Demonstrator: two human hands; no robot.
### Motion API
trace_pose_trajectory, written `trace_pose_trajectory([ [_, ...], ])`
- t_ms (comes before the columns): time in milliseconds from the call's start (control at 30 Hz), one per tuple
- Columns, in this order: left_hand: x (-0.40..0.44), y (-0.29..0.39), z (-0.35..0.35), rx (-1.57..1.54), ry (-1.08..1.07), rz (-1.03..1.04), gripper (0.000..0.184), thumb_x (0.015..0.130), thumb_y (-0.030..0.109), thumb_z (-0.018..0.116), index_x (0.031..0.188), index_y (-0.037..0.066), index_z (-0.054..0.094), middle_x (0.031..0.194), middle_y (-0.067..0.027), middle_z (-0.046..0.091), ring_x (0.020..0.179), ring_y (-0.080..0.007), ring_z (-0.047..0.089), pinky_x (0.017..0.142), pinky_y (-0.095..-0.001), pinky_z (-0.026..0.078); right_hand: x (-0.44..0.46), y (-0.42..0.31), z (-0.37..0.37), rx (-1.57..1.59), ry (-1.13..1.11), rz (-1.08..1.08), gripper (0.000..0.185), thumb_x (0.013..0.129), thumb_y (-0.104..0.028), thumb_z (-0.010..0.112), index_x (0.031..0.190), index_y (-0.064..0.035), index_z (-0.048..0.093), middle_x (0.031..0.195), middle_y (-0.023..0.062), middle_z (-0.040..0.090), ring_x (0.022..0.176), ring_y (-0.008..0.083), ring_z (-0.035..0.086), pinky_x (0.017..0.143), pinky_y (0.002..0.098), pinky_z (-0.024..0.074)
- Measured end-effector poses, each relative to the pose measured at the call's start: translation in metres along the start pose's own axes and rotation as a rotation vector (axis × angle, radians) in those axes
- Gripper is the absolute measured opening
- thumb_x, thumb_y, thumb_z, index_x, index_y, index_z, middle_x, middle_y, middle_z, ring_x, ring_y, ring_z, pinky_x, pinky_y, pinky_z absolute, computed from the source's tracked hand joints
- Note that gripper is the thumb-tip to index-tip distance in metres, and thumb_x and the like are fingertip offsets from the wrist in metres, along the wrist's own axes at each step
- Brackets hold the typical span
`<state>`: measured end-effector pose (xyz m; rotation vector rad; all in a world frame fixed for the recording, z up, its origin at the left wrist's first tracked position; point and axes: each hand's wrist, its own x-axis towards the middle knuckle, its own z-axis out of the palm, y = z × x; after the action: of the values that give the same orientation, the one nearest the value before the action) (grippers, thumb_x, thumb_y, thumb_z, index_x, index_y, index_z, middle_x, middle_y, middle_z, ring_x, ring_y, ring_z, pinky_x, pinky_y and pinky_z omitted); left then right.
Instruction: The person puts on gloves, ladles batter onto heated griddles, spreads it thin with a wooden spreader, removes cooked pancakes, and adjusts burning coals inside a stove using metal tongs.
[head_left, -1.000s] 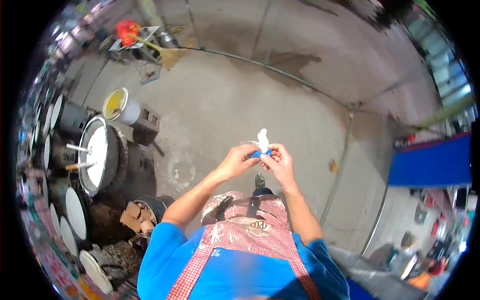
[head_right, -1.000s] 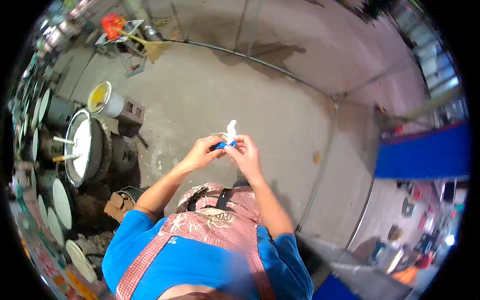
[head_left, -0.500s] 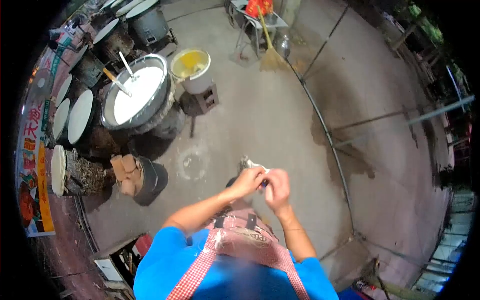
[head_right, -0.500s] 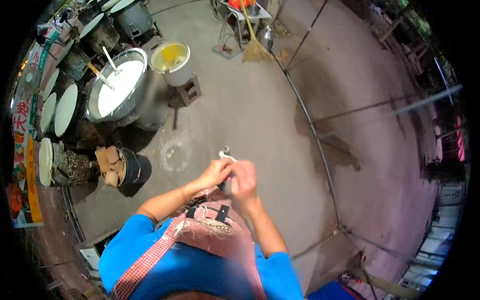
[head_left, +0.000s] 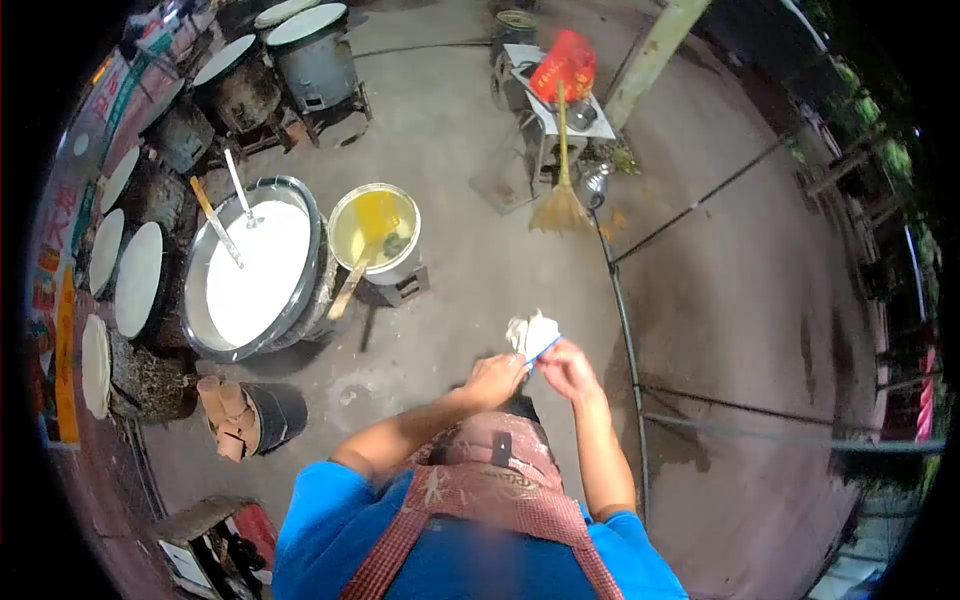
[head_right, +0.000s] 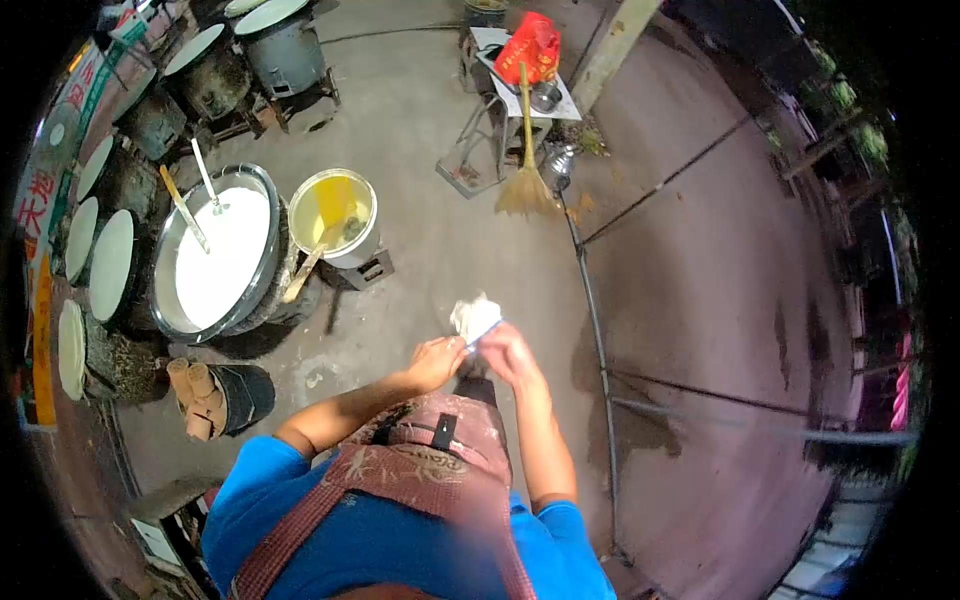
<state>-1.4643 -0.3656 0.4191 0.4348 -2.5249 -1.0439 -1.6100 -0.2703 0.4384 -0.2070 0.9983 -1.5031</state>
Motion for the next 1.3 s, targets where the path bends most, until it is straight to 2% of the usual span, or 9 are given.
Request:
trace_pose_trajectory([
  [200,0.185,-0.07,-0.034,-0.117,0.203,-0.212,0.016,0.081,0.019,0.057,0.086,0.004,0.055,0.066,-0.0191,0.055,0.063,-0.0371,0.057,0.055,-0.0435,0.044,0.172,-0.079,-0.005,0.036,0.237,-0.347,0.034,0.067,0.001,0.046,0.1,0.0053,0.055,0.095,0.0102,0.06,0.091,0.021,0.058,0.082,0.0321,0.0458],
  [500,0.356,-0.16,-0.078,0.256,0.563,0.004,0.014,0.076,0.018,0.06,0.077,0.005,0.053,0.069,-0.0123,0.054,0.064,-0.0306,0.056,0.054,-0.0417,0.044,0.459,-0.224,0.026,-0.789,-0.03,0.315,0.034,0.082,-0.033,0.059,0.102,-0.0062,0.057,0.093,0.006,0.057,0.082,0.0162,0.053,0.066,0.0301,0.0428],
  [600,0.403,-0.215,-0.105,0.353,0.611,-0.329,0.022,0.078,0.024,0.055,0.084,0.003,0.05,0.073,-0.016,0.054,0.069,-0.0349,0.057,0.057,-0.0452,0.046,0.476,-0.275,0.115,-0.208,-0.352,0.415,0.039,0.091,-0.036,0.043,0.118,-0.0085,0.05,0.116,0.0045,0.054,0.1,0.0175,0.05,0.082,0.034,0.0408],
  [800,0.489,-0.31,-0.181,0.111,0.262,-0.835,0.033,0.079,0.032,0.054,0.085,0.0,0.058,0.079,-0.0204,0.059,0.078,-0.04,0.059,0.067,-0.0503,0.047,0.667,-0.273,0.122,-0.82,-0.624,-0.634,0.041,0.091,-0.032,0.036,0.124,-0.009,0.046,0.135,0.0099,0.04,0.121,0.0259,0.038,0.104,0.0421,0.0217],
  [933,0.556,-0.326,-0.233,0.116,0.152,-0.74,0.03,0.075,0.029,0.056,0.084,0.002,0.066,0.079,-0.0184,0.063,0.078,-0.0367,0.062,0.069,-0.0475,0.048,0.711,-0.36,0.22,-0.373,-0.285,0.154,0.051,0.093,-0.041,0.031,0.124,-0.0035,0.046,0.127,0.0133,0.047,0.119,0.0243,0.04,0.1,0.0418,0.03],
  [1000,0.584,-0.346,-0.267,0.157,0.143,-0.76,0.027,0.075,0.028,0.055,0.079,0.003,0.066,0.079,-0.0184,0.063,0.077,-0.0355,0.062,0.067,-0.0468,0.049,0.791,-0.363,0.2,0.242,-0.895,0.602,0.059,0.092,-0.05,0.029,0.124,-0.004,0.046,0.123,0.0153,0.048,0.113,0.029,0.046,0.09,0.0467,0.0384],
  [1133,0.61,-0.416,-0.297,0.38,0.312,-0.511,0.022,0.074,0.024,0.057,0.072,0.003,0.063,0.067,-0.0161,0.061,0.062,-0.0375,0.06,0.058,-0.0502,0.048,0.834,-0.385,0.266,0.125,-0.501,0.584,0.051,0.076,-0.051,0.053,0.115,-0.0182,0.058,0.119,0.0106,0.052,0.109,0.0356,0.045,0.094,0.0567,0.033],
  [1200,0.623,-0.443,-0.317,0.351,0.475,-0.663,0.021,0.072,0.024,0.058,0.07,0.003,0.062,0.069,-0.0174,0.061,0.063,-0.0379,0.06,0.059,-0.0491,0.048,0.869,-0.361,0.28,-0.366,-0.63,0.013,0.043,0.079,-0.047,0.054,0.11,-0.0178,0.061,0.118,0.0115,0.053,0.111,0.0354,0.046,0.096,0.0564,0.0316],
  [1300,0.64,-0.477,-0.367,0.279,0.63,-0.902,0.019,0.073,0.022,0.058,0.075,0.004,0.062,0.078,-0.0164,0.061,0.074,-0.037,0.06,0.063,-0.0464,0.049,0.923,-0.35,0.315,-0.033,-0.691,0.067,0.038,0.086,-0.043,0.047,0.106,-0.0144,0.061,0.119,0.0132,0.053,0.114,0.0345,0.045,0.101,0.0551,0.027],
])
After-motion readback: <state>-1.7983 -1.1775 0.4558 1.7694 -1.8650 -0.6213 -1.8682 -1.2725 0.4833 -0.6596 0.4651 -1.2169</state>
